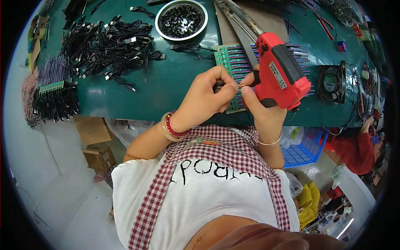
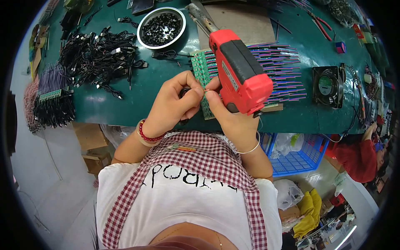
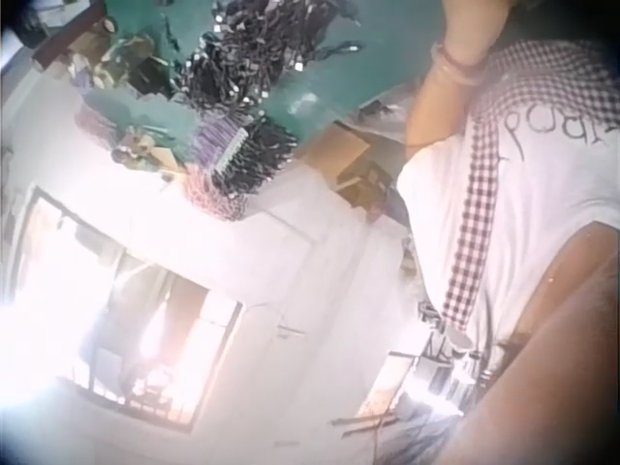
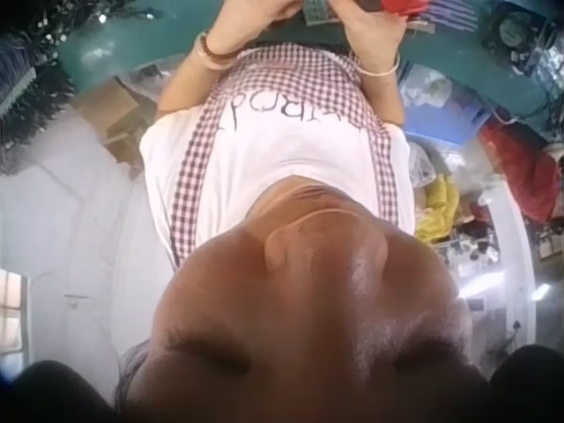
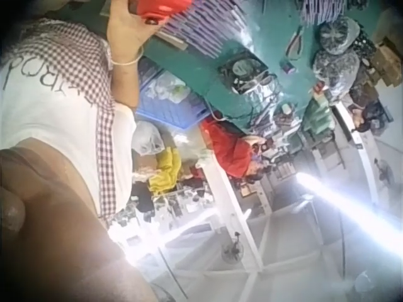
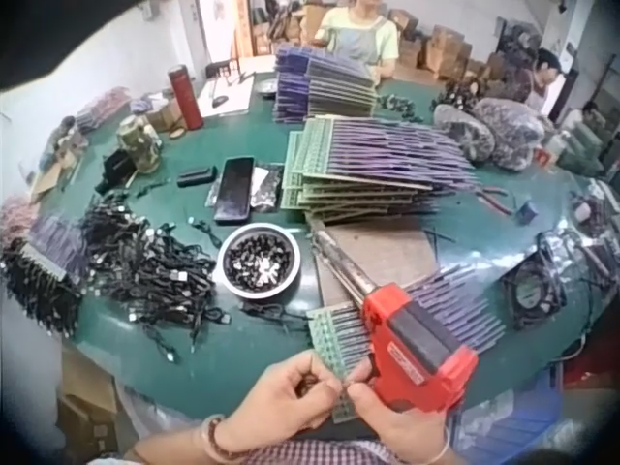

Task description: The person picks up wires from the workbench and solders them to circuit boards using a handheld soldering gun.

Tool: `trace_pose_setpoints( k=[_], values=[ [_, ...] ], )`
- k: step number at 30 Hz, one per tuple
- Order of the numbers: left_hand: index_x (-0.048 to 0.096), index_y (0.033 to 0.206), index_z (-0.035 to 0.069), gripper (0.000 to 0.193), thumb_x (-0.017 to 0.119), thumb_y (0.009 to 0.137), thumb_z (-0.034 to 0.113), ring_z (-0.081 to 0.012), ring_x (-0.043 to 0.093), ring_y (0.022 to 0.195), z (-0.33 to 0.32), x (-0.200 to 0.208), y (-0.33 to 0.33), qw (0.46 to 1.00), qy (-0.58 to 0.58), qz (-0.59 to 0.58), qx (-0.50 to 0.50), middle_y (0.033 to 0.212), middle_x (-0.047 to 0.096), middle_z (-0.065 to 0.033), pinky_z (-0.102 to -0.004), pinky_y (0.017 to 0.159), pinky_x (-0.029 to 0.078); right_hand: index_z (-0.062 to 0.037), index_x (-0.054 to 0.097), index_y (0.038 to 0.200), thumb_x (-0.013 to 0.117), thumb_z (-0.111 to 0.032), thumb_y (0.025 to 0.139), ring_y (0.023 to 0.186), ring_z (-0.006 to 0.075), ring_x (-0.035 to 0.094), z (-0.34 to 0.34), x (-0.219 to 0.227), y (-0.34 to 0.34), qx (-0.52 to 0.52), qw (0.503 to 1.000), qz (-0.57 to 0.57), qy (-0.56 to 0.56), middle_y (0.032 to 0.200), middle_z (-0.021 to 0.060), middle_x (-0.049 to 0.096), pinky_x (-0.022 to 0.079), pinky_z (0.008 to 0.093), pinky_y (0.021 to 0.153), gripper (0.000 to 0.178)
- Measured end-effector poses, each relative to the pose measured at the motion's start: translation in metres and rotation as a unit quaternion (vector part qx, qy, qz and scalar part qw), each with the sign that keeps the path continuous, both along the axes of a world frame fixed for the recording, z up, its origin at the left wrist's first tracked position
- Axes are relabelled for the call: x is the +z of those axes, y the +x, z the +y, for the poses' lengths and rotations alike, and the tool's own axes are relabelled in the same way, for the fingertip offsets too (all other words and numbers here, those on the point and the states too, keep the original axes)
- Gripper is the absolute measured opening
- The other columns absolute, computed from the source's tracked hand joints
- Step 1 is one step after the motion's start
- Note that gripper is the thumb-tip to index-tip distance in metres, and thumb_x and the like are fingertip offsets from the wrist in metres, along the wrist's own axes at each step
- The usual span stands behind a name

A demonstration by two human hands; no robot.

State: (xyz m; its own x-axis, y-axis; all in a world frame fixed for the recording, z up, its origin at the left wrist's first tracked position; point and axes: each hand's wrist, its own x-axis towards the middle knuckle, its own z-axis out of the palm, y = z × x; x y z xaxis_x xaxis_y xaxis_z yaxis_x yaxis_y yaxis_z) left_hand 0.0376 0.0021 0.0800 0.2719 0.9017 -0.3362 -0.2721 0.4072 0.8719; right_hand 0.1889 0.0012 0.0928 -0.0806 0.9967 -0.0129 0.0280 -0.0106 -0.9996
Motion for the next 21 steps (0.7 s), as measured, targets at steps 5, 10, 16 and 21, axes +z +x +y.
trace_pose_setpoints(
  k=[5, 10, 16, 21],
  values=[
    [0.049, 0.082, 0.003, 0.011, 0.053, 0.089, 0.011, -0.0034, 0.043, 0.044, -0.0001, -0.0016, 0.0016, 1.000, 0.005, -0.004, -0.003, 0.059, 0.049, 0.0010, -0.0178, 0.038, 0.030, -0.0002, 0.059, 0.096, 0.061, 0.003, 0.080, 0.075, 0.0089, 0.055, 0.0003, 0.0037, -0.0026, -0.010, 0.999, -0.017, 0.026, 0.086, 0.0025, 0.060, 0.045, 0.0233, 0.065, 0.016],
    [0.050, 0.081, 0.003, 0.013, 0.052, 0.089, 0.013, -0.0028, 0.045, 0.045, 0.0003, -0.0027, -0.0022, 0.998, -0.040, -0.033, -0.044, 0.058, 0.050, 0.0014, -0.0173, 0.038, 0.032, 0.0000, 0.058, 0.095, 0.061, 0.003, 0.081, 0.074, 0.0087, 0.055, 0.0014, 0.0011, 0.0005, 0.018, 1.000, -0.006, 0.011, 0.085, 0.0022, 0.059, 0.045, 0.0234, 0.064, 0.015],
    [0.047, 0.081, 0.004, 0.011, 0.050, 0.090, 0.011, -0.0052, 0.040, 0.042, 0.0018, 0.0023, -0.0039, 0.991, -0.082, -0.084, -0.063, 0.061, 0.045, -0.0003, -0.0193, 0.036, 0.025, 0.0000, 0.058, 0.095, 0.061, 0.002, 0.081, 0.072, 0.0077, 0.055, 0.0004, 0.0018, 0.0024, 0.035, 0.999, -0.001, 0.030, 0.083, 0.0021, 0.059, 0.045, 0.0230, 0.061, 0.014],
    [0.046, 0.081, 0.004, 0.010, 0.049, 0.089, 0.010, -0.0053, 0.039, 0.042, 0.0015, 0.0028, -0.0052, 0.992, -0.083, -0.072, -0.066, 0.062, 0.045, -0.0007, -0.0199, 0.035, 0.024, -0.0005, 0.058, 0.095, 0.062, 0.002, 0.081, 0.071, 0.0075, 0.055, -0.0002, 0.0029, 0.0033, 0.034, 0.999, -0.004, 0.022, 0.082, 0.0017, 0.059, 0.045, 0.0227, 0.060, 0.015]
  ],
)
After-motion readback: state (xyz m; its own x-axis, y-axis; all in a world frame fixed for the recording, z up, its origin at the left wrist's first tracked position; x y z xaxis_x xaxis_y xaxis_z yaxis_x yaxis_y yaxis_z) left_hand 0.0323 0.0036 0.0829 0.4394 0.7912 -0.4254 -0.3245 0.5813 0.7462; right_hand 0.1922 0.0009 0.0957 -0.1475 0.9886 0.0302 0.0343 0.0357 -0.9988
